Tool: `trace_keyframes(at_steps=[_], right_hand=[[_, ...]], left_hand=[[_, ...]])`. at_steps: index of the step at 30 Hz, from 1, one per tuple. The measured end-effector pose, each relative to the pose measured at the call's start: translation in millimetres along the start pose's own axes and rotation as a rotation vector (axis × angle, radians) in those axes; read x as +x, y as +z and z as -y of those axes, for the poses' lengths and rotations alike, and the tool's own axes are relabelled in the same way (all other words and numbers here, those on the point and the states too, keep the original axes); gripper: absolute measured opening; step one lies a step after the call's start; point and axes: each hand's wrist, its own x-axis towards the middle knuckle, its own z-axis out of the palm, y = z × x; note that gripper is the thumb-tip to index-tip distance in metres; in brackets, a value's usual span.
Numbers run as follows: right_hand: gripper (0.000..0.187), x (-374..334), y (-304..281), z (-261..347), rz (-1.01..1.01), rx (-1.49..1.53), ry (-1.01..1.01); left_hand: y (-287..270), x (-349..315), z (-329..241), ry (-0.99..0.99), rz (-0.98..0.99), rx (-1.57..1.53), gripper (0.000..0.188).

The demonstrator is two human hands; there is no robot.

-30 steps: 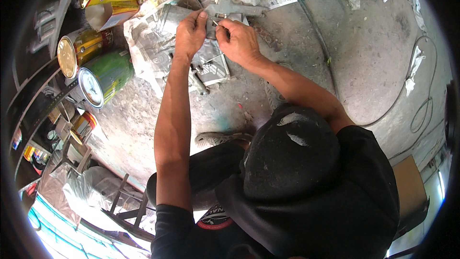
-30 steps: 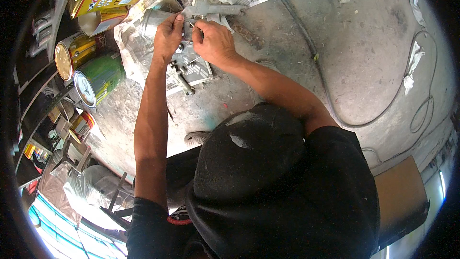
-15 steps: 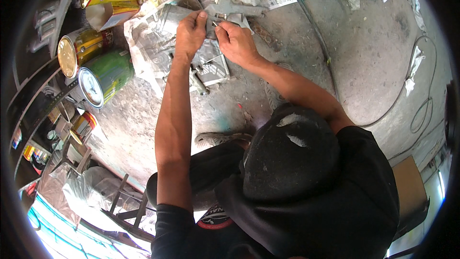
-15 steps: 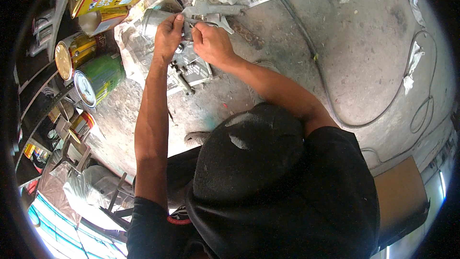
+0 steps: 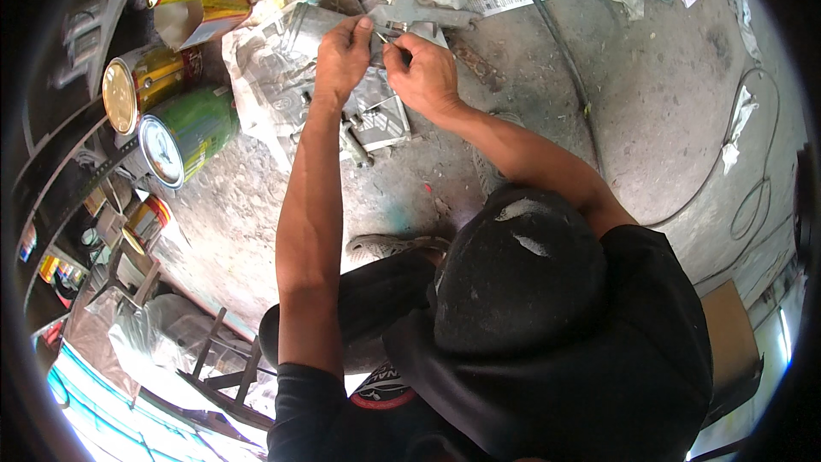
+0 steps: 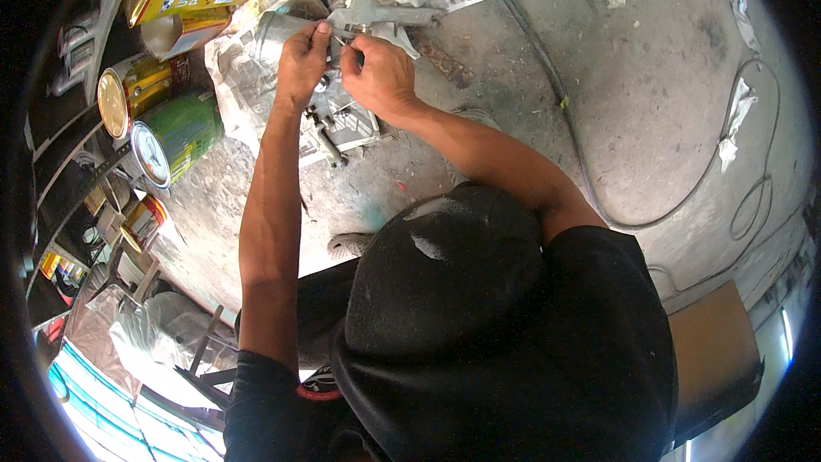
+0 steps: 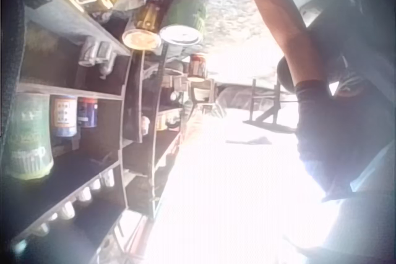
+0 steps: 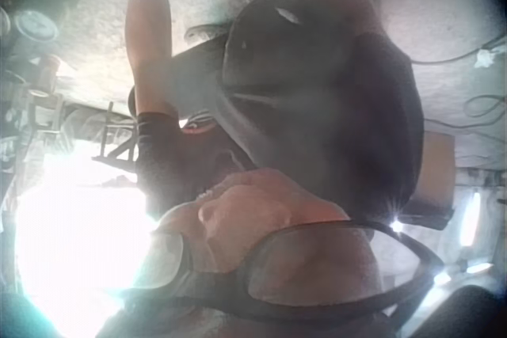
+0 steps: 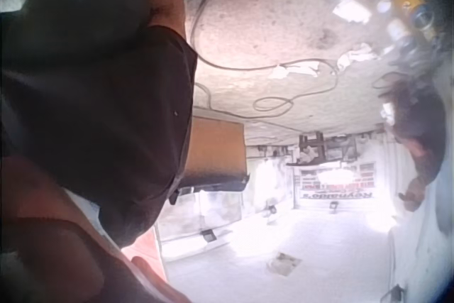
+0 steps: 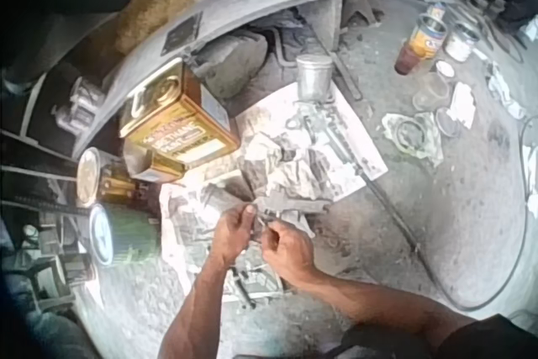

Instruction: The person assembles a paint sprayer by hand, attaching the nozzle and fluid tip, inserting a needle, and securing the paint cup. The person then wipes the exterior of the sprayer with a cloth.

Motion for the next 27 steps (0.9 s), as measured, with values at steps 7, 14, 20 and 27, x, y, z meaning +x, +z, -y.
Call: trace_keyframes(at_steps=[7,14,20,27], right_hand=[[0.021,-3.1,1.3,-2.1,-0.02,0.068,0.018],[0.021,-0.5,-0.9,0.0,-0.01,0.05,-0.011],[0.018,-2.3,2.6,-3.2,-0.067,0.079,-0.066],[0.016,-2.9,2.3,-4.0,-0.082,0.094,-0.075]], left_hand=[[0.4,1.6,-1.1,0.007,-0.003,0.029,0.04],[-0.2,1.5,-0.8,0.003,-0.004,0.045,0.041],[3.2,1.1,1.5,0.068,-0.014,0.025,0.041],[4.4,1.0,3.4,0.077,-0.021,0.035,0.042]])
